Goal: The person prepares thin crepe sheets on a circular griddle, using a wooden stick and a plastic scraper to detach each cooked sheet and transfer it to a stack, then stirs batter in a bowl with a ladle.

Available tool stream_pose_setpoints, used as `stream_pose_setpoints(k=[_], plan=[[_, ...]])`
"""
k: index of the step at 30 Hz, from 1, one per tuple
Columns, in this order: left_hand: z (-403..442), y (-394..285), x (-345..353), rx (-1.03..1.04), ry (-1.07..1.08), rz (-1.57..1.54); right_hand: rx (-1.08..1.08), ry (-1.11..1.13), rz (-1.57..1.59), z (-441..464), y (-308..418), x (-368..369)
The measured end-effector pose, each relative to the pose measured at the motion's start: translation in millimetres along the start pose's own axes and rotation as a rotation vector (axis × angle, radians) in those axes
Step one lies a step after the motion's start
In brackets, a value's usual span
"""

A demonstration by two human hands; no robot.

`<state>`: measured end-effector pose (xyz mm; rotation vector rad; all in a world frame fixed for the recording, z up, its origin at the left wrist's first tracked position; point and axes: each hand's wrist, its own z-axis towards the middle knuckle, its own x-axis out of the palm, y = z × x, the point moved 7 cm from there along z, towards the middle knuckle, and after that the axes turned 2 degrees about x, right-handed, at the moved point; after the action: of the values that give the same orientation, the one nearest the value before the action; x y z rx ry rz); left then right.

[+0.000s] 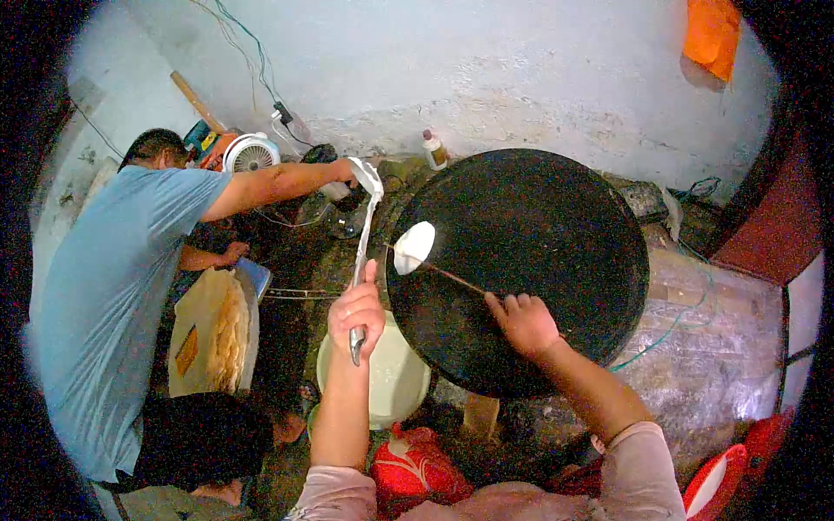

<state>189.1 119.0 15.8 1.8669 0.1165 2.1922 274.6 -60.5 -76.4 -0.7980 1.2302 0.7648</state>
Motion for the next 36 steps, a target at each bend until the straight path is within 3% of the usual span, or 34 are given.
stream_pose_setpoints(k=[2, 3, 4, 6, 7, 8, 10, 11, 14, 16, 18, 20, 23, 26, 27, 30, 32, 34, 36], plan=[[-8, 6, 0, 0.107, -0.051, -0.023, 0.194, -0.024, 0.185, 19, -21, -7], [-17, 8, -2, 0.104, -0.050, -0.022, 0.320, -0.327, 0.369, 18, -30, -21], [-30, 8, -6, 0.126, -0.089, -0.023, 0.322, -0.330, 0.366, 17, -30, -24], [-57, 4, -18, 0.185, -0.183, -0.003, 0.804, 0.152, 1.769, 8, -22, 11], [-70, 4, -24, 0.210, -0.199, 0.025, 0.744, 0.154, 1.724, 3, -7, 17], [-84, 4, -30, 0.236, -0.217, 0.053, 0.545, -0.045, 1.553, 4, 7, 18], [-108, 4, -42, 0.264, -0.247, 0.037, 0.255, -0.203, 0.845, 3, 23, 14], [-121, 3, -48, 0.291, -0.279, 0.020, 0.251, 0.042, 0.530, 14, 24, 4], [-162, -3, -72, 0.320, -0.305, 0.018, 0.285, -0.102, 0.272, 36, -7, 1], [-183, 3, -75, 0.256, -0.241, 0.101, 0.341, -0.169, 0.442, 31, -16, 4], [-217, -10, -104, 0.333, -0.377, 0.047, 0.295, -0.173, 0.678, 16, -1, 4], [-234, -11, -120, 0.405, -0.466, -0.030, 0.232, -0.037, 0.452, 11, 8, 4], [-243, -11, -136, 0.416, -0.497, -0.068, 0.267, -0.222, 0.208, 29, -25, 6], [-249, -12, -145, 0.471, -0.604, -0.129, 0.383, -0.350, 0.686, 23, -23, 18], [-252, -12, -146, 0.490, -0.637, -0.098, 0.423, -0.183, 0.711, 17, -13, 17], [-248, -11, -147, 0.483, -0.636, -0.112, 0.221, -0.216, 0.347, 21, -10, 9], [-249, -10, -151, 0.481, -0.667, -0.127, 0.318, -0.293, 0.162, 33, -40, 5], [-248, -10, -148, 0.454, -0.632, -0.140, 0.463, -0.328, 0.497, 31, -44, 12], [-253, -15, -152, 0.453, -0.677, 0.007, 0.447, -0.323, 0.726, 20, -20, 14]])
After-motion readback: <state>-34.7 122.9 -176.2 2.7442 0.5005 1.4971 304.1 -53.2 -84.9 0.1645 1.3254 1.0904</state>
